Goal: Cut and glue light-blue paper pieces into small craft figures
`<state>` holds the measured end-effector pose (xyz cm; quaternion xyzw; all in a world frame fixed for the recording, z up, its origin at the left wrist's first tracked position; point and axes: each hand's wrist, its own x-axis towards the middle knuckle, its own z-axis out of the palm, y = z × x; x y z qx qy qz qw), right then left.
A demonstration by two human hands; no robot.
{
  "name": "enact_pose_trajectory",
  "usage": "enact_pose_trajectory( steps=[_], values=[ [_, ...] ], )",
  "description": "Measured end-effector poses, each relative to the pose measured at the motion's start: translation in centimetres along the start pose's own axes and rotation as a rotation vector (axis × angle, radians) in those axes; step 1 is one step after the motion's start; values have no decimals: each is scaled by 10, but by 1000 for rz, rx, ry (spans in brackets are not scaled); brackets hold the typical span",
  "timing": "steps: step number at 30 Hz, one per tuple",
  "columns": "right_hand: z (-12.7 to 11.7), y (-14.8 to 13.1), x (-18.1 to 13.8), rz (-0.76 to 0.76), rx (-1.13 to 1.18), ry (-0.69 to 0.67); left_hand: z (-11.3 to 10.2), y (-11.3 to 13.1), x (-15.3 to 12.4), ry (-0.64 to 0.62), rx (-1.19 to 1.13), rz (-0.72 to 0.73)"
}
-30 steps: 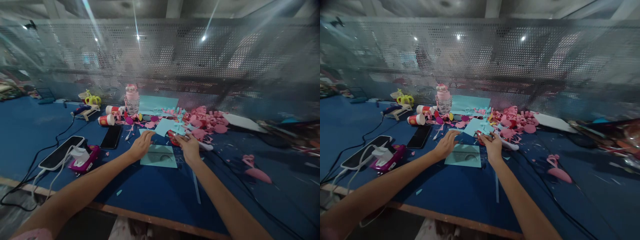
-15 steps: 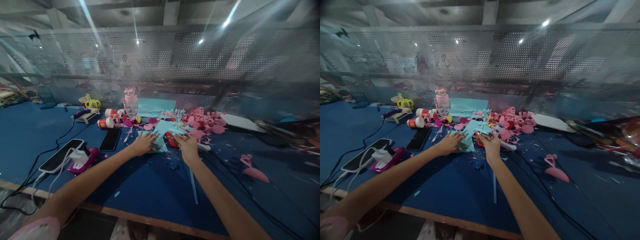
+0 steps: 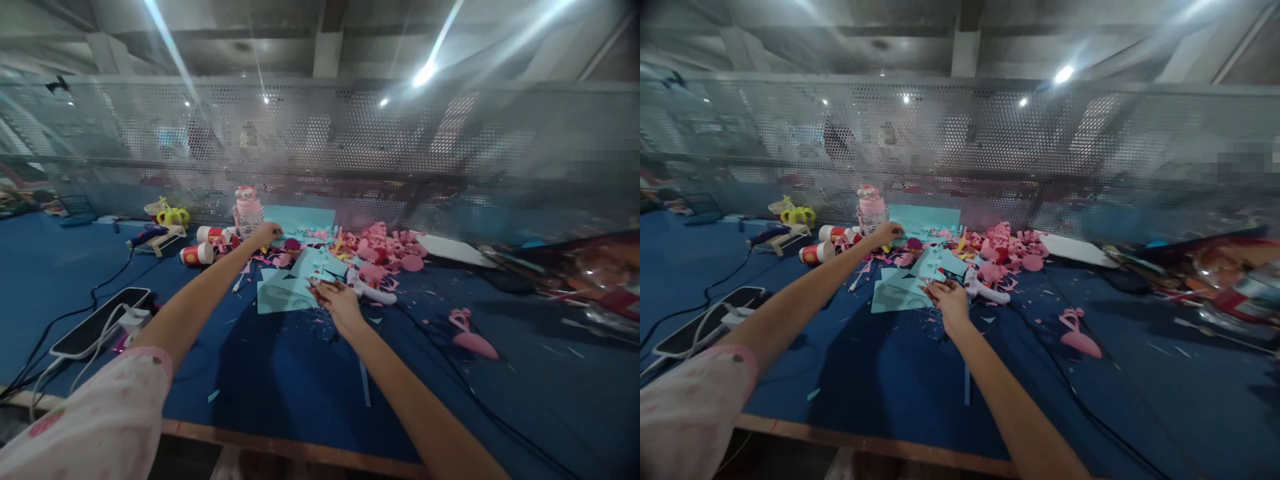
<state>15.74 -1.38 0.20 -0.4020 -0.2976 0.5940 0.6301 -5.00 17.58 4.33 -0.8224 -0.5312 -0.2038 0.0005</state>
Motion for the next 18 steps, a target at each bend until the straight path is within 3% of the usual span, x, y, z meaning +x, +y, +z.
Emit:
enact_pose_trajectory(
  steps=[5, 9, 11, 15, 18],
  values=[
    [-3, 2, 7, -52, 1, -37, -17, -2, 1, 103, -92, -36],
    [-6, 0, 11, -105, -2, -19, -27, 10, -18, 243, -145, -130],
    [-7, -3, 10, -122, -6, -23, -28, 21, -37, 257, -237, -141],
    [-7, -6, 7, -127, -23, -14, -18, 51, -85, 307, -345, 21],
    [-5, -5, 3, -132, -64, -13, -3, 74, -127, 205, -509, 95]
  ],
)
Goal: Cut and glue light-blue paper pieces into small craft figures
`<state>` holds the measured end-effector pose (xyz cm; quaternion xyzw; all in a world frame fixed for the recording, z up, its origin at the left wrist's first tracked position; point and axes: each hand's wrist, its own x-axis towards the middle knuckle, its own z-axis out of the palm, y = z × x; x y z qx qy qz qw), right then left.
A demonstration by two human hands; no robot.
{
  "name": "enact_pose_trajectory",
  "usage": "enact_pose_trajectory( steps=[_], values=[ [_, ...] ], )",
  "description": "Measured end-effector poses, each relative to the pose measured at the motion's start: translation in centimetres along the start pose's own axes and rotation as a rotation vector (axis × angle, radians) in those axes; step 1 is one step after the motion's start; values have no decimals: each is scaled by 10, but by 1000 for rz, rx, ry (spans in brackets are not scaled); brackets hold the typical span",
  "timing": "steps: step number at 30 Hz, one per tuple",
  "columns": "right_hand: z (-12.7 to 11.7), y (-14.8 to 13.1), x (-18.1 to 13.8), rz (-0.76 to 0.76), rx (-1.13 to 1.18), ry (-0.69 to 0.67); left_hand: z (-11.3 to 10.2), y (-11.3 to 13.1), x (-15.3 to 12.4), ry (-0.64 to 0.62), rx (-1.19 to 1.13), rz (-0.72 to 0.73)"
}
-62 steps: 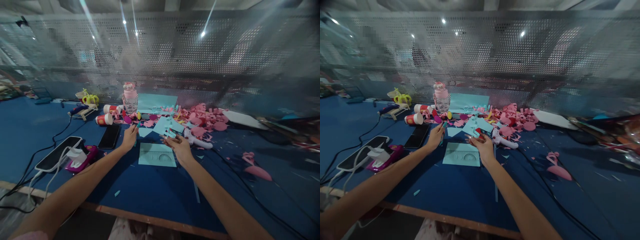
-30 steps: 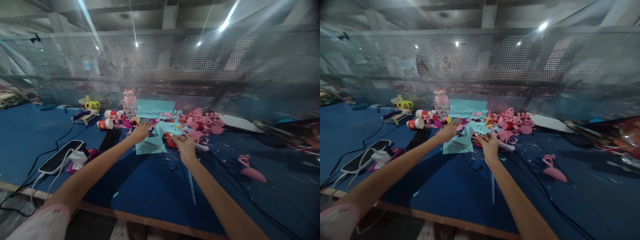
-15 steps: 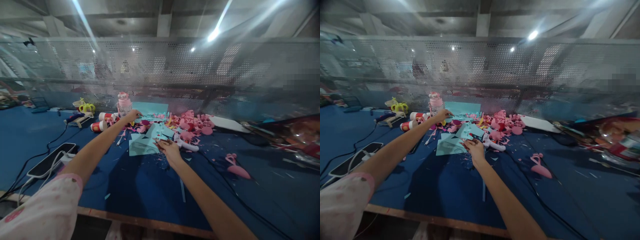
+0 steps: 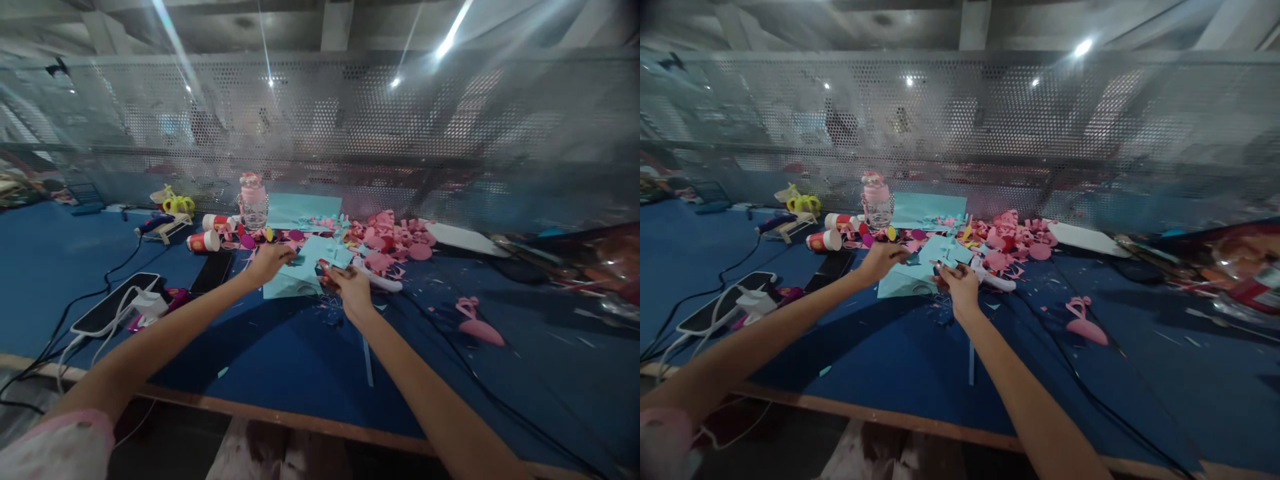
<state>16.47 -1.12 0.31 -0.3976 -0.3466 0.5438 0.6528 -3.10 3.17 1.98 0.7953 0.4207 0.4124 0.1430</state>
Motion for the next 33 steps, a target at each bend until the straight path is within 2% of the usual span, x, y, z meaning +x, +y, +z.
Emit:
enact_pose_trajectory(
  steps=[2, 4, 6, 8, 10, 15, 19, 24, 26, 29, 31, 33],
  values=[
    [1, 1, -1, -11, -28, 6, 9, 10, -27, -56, -98, 34],
    [0, 3, 0, -15, -47, 19, 12, 18, -47, -177, -183, 49],
    [-1, 3, 1, -15, -63, 33, 9, 23, -59, -312, -253, 41],
    [-1, 4, 2, -17, -73, 47, 2, 23, -62, -371, -311, 27],
    [-1, 4, 1, -26, -91, 54, -4, 19, -58, -321, -295, -6],
    [8, 8, -10, -39, -165, -22, -1, 1, -47, -41, -4, -151],
    [15, 13, -17, -24, -197, -62, 12, -3, -41, 16, 5, -190],
    [17, 17, -19, 4, -207, -73, 28, 11, -40, 94, -251, -211],
    [17, 17, -19, 18, -217, -112, 35, 16, -40, 43, -446, -246],
    [18, 18, -20, -9, -310, -207, 42, 16, -41, -113, -798, -351],
    [18, 19, -21, -45, -392, -235, 43, 13, -42, -109, -920, -391],
    [18, 20, -23, -40, -433, -251, 43, 10, -42, -43, -947, -405]
  ],
)
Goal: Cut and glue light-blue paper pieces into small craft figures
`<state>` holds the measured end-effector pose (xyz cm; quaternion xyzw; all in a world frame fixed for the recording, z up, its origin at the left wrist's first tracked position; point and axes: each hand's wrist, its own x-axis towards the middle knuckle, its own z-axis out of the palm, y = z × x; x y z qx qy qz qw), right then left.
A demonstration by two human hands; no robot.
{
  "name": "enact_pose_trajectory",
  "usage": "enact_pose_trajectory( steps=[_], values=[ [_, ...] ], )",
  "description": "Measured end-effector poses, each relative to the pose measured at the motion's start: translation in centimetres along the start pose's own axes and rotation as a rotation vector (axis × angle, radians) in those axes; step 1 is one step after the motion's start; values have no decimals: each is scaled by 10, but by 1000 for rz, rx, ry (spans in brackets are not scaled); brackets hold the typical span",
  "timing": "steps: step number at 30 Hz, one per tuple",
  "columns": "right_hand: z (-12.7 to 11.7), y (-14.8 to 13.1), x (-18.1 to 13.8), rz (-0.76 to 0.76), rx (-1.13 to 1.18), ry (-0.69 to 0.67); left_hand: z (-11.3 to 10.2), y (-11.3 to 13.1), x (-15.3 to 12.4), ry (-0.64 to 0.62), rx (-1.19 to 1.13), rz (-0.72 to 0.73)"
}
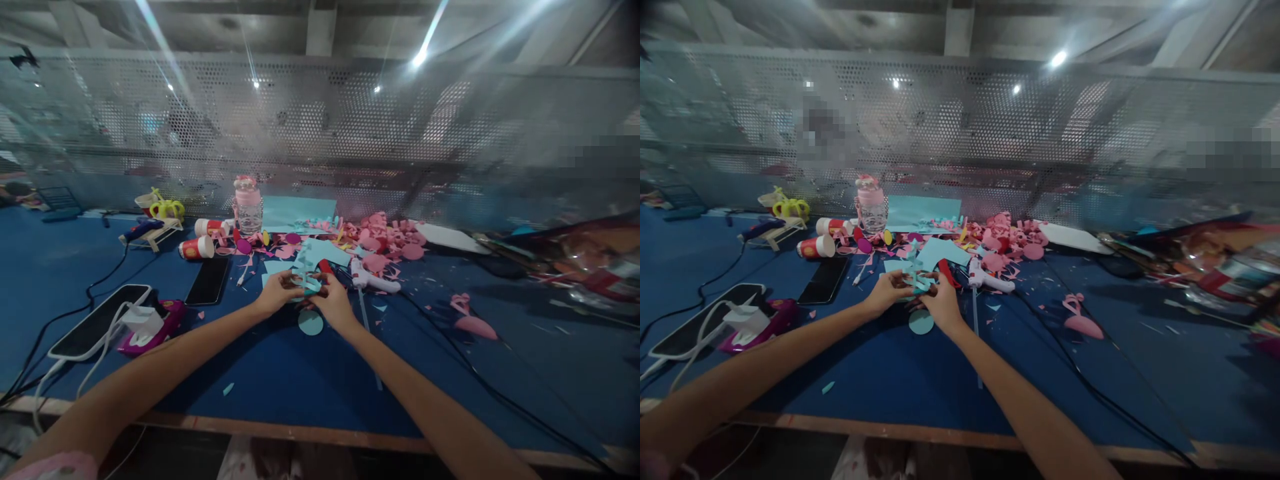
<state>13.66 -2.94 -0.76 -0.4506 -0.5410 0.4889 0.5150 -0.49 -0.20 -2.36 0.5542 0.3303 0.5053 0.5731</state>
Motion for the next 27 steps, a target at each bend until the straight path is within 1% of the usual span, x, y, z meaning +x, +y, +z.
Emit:
enact_pose_trajectory(
  steps=[2, 4, 6, 7, 8, 9, 10, 12, 13, 14, 15, 17, 19, 20, 22, 24, 26, 27],
  values=[
    [-2, 2, -2, 11, -30, -37, -2, -1, 2, 78, -9, 11],
    [-5, 3, -3, -44, -140, -54, -5, -1, 4, 182, -20, 27],
    [-10, 2, -1, -188, -341, -47, -9, 0, 9, 287, -34, 60],
    [-12, 2, 1, -279, -460, -62, -12, 1, 12, 334, -41, 83],
    [-14, 1, 4, -366, -582, -108, -16, 2, 15, 373, -49, 107],
    [-16, 0, 9, -438, -700, -191, -20, 4, 18, 408, -57, 133],
    [-16, 0, 14, -490, -807, -305, -24, 5, 21, 434, -61, 156],
    [-16, 0, 26, -518, -976, -560, -32, 6, 26, 488, -66, 190],
    [-15, 2, 33, -503, -1035, -654, -35, 6, 27, 510, -70, 194],
    [-15, 5, 40, -487, -1085, -710, -38, 6, 29, 526, -74, 192],
    [-14, 8, 47, -473, -1126, -727, -40, 6, 30, 532, -81, 187],
    [-12, 16, 62, -456, -1200, -702, -42, 5, 32, 527, -97, 187],
    [-9, 23, 78, -432, -1249, -631, -43, 6, 33, 518, -107, 215],
    [-7, 26, 86, -417, -1261, -566, -44, 7, 33, 518, -109, 231],
    [-2, 28, 101, -381, -1278, -367, -46, 8, 32, 525, -97, 250],
    [1, 25, 112, -380, -1279, -264, -48, 7, 30, 528, -72, 248],
    [1, 18, 114, -393, -1276, -229, -51, 5, 29, 530, -60, 240],
    [0, 14, 110, -403, -1271, -219, -52, 4, 28, 531, -62, 235]
  ],
)
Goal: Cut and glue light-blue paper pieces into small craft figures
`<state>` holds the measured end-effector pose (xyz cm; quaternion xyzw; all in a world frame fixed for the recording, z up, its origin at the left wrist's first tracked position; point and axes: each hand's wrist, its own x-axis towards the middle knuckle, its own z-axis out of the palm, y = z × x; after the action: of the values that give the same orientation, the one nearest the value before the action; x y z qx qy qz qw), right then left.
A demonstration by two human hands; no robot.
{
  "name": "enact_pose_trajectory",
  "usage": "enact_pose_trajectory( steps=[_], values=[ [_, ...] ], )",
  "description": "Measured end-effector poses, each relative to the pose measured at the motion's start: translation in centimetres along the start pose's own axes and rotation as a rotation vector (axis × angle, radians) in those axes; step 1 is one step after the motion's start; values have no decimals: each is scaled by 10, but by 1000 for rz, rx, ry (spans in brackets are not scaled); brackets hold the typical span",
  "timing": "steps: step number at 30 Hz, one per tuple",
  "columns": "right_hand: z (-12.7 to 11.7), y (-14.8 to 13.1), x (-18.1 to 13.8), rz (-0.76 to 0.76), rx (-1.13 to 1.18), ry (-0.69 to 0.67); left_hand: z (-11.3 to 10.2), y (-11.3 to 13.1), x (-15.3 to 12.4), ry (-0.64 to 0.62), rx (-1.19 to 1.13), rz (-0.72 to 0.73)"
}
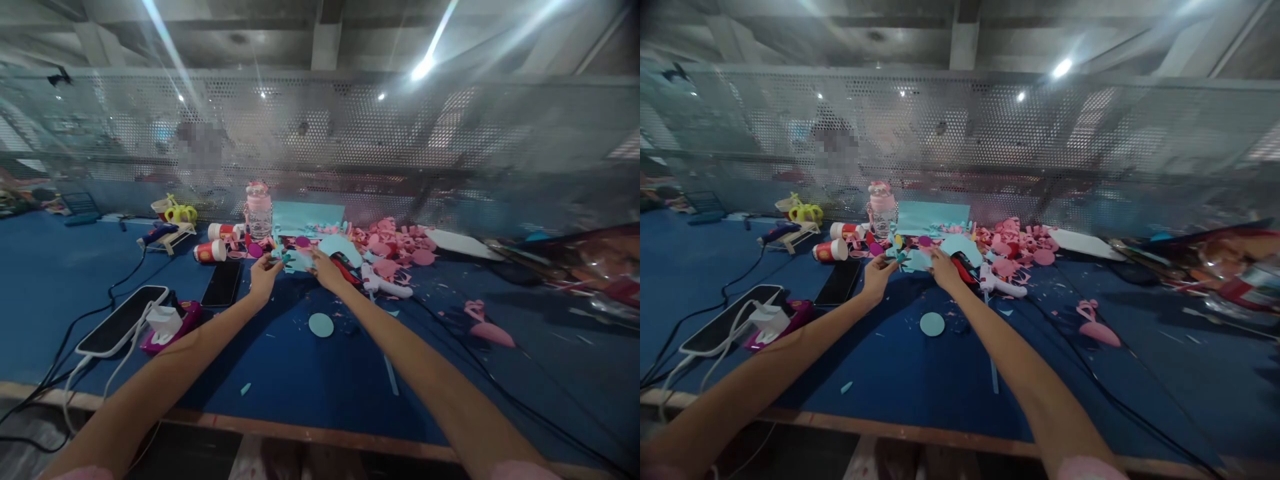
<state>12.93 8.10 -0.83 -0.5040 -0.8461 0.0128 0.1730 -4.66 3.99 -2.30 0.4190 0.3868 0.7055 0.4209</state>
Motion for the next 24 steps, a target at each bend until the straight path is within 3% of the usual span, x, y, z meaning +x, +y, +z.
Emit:
enact_pose_trajectory(
  steps=[4, 8, 11, 14, 20, 24],
  values=[
    [-20, -15, -52, -7, 93, 50, 1, -5, 2, 9, -7, -30],
    [-32, -41, -127, -16, 107, -211, 6, -8, 3, 6, 14, -23],
    [-32, -55, -152, 37, 24, -289, 7, -9, 4, -17, 19, -9],
    [-26, -59, -142, 39, -23, -270, 5, -7, 4, -27, 15, -10],
    [-4, -52, -90, 24, -43, -193, 0, -3, 1, -55, -2, -31],
    [-13, -44, -77, 17, 39, -45, 2, -2, -5, -109, 0, -94]
  ],
)
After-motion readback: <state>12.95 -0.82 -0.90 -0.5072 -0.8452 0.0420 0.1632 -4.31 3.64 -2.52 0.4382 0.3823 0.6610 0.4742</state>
